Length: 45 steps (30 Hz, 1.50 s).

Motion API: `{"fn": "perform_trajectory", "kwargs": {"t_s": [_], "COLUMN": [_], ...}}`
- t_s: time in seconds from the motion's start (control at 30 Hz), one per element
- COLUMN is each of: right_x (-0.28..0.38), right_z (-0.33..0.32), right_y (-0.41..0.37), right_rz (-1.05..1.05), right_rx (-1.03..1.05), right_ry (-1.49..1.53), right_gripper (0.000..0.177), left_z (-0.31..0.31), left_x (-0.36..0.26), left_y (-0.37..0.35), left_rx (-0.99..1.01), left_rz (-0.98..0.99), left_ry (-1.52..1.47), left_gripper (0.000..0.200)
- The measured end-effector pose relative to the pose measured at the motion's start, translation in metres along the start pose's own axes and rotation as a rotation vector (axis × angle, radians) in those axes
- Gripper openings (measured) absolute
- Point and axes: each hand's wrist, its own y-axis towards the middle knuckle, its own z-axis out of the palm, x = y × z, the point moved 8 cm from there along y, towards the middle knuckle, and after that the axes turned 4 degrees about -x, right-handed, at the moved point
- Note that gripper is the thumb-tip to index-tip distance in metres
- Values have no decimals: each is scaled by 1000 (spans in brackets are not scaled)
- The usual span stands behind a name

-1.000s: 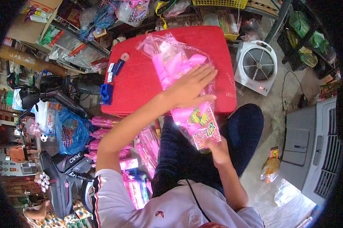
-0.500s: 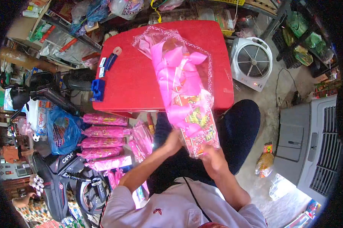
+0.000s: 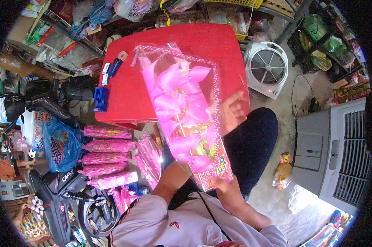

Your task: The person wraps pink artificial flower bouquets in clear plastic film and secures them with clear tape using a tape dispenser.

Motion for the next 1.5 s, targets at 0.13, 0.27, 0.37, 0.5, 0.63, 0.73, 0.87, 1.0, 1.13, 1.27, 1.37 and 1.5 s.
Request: {"fn": "perform_trajectory", "kwargs": {"t_s": [0.13,0.27,0.37,0.5,0.63,0.73,0.87,1.0,1.13,1.27,1.37,1.5], "right_x": [2,3,3,5,15,22,30,25,22,21,30,43], "right_z": [6,5,9,11,10,16,19,19,20,19,17,17], "right_y": [-3,0,1,3,5,1,-3,-8,-13,-13,-11,-8], "right_rz": [12,11,33,23,9,6,8,44,64,48,0,-70], "right_rx": [25,49,54,46,29,52,36,72,87,96,73,86], "right_ry": [-12,-37,-6,11,-25,30,92,38,43,15,11,119], "right_gripper": [35,35,35,35,34,32,35,39,40,42,43,49], "left_z": [27,29,26,-1,-21,-33,-35,0,37,9,-50,-64], "left_x": [-22,-38,-49,-45,-34,-30,-40,-52,-52,-52,-64,-66], "left_y": [17,26,22,12,1,-11,-19,-18,-9,-6,-20,-42], "left_rx": [109,266,340,207,57,-119,-89,149,214,91,-115,-313], "left_rz": [92,204,298,354,313,313,415,366,280,252,356,342], "left_ry": [-127,-286,-355,-212,-28,64,159,-41,-227,-245,-149,2], "left_gripper": [61,49,39,26,31,32,41,48,52,50,44,44]}}
